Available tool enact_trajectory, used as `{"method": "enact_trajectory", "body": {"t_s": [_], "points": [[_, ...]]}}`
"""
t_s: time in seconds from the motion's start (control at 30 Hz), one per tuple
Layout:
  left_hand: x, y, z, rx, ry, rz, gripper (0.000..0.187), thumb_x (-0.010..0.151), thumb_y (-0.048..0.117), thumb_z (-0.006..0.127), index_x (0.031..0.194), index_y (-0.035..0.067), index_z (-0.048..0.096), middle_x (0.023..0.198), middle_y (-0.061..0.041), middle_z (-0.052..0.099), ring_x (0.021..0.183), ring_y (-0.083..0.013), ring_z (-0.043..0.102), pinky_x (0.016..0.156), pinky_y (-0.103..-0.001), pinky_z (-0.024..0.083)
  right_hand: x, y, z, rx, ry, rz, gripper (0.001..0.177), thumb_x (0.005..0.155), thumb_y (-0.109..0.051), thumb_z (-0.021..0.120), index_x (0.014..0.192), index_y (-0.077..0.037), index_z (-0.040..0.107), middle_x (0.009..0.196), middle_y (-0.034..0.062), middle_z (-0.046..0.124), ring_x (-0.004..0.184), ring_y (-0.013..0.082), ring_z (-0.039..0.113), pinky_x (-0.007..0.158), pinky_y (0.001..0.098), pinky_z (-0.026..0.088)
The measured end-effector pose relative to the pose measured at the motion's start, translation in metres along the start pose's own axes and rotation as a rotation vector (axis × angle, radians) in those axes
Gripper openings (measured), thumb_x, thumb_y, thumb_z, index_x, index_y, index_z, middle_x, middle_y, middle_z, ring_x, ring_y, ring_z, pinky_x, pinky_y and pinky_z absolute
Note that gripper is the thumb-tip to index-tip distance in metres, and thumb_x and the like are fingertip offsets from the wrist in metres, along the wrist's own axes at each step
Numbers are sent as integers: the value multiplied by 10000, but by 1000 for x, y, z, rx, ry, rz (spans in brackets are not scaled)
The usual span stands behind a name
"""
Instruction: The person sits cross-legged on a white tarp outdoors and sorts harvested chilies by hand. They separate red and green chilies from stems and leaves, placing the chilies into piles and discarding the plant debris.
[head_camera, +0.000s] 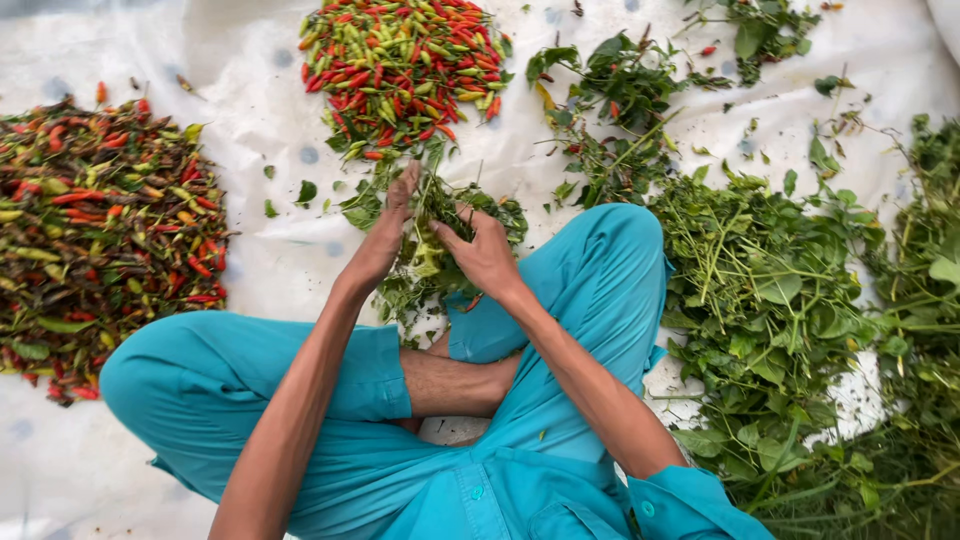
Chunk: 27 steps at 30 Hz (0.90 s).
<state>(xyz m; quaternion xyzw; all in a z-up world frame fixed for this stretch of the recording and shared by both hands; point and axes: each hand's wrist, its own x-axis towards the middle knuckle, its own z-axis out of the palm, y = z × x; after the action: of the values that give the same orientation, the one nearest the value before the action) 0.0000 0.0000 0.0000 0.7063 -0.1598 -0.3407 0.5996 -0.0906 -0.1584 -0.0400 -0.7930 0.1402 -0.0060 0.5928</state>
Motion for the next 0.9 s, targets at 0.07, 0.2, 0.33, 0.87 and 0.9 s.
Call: {"method": "enact_trajectory", "body": {"t_s": [0.07,0.2,0.33,0.87,0.9], "points": [[1,-11,-1,-27,-7,71,1149,1064,877,133,1779,-20,210,1779,-407,232,1621,-644,275,1296,-784,241,8,10,-32,-16,119,-25,547,1145,-338,745,1456,104,662,1486,390,634,1512,602,451,1259,789,358],[17,-44,-1,64,80,76,916,1184,716,297,1660,-46,476,1597,-337,516,1518,-545,517,1262,-670,413,-12,-44,-122,-169,440,-21,447,1135,-332,756,1268,94,771,1319,353,753,1421,519,616,1246,674,409],[24,-64,-2,299,87,55,573,1215,570,507,1523,117,673,1489,-151,607,1469,-394,607,1220,-606,473,-53,-9,-260,-477,649,-147,190,1212,-154,744,1218,28,799,1142,287,794,1198,458,742,1154,628,477],[26,-84,-8,586,77,160,348,1182,279,534,1395,35,661,1429,-209,567,1300,-388,614,1092,-564,507,-77,121,-336,-1134,397,408,743,919,80,645,1618,-157,552,1653,368,425,1531,566,384,1241,785,92],[25,-84,-8,561,100,175,313,1182,262,537,1356,44,677,1384,-184,581,1258,-364,637,1054,-535,523,-76,95,-333,-1069,388,453,966,949,59,663,1807,-261,356,1700,395,331,1584,600,336,1251,821,-31]]}}
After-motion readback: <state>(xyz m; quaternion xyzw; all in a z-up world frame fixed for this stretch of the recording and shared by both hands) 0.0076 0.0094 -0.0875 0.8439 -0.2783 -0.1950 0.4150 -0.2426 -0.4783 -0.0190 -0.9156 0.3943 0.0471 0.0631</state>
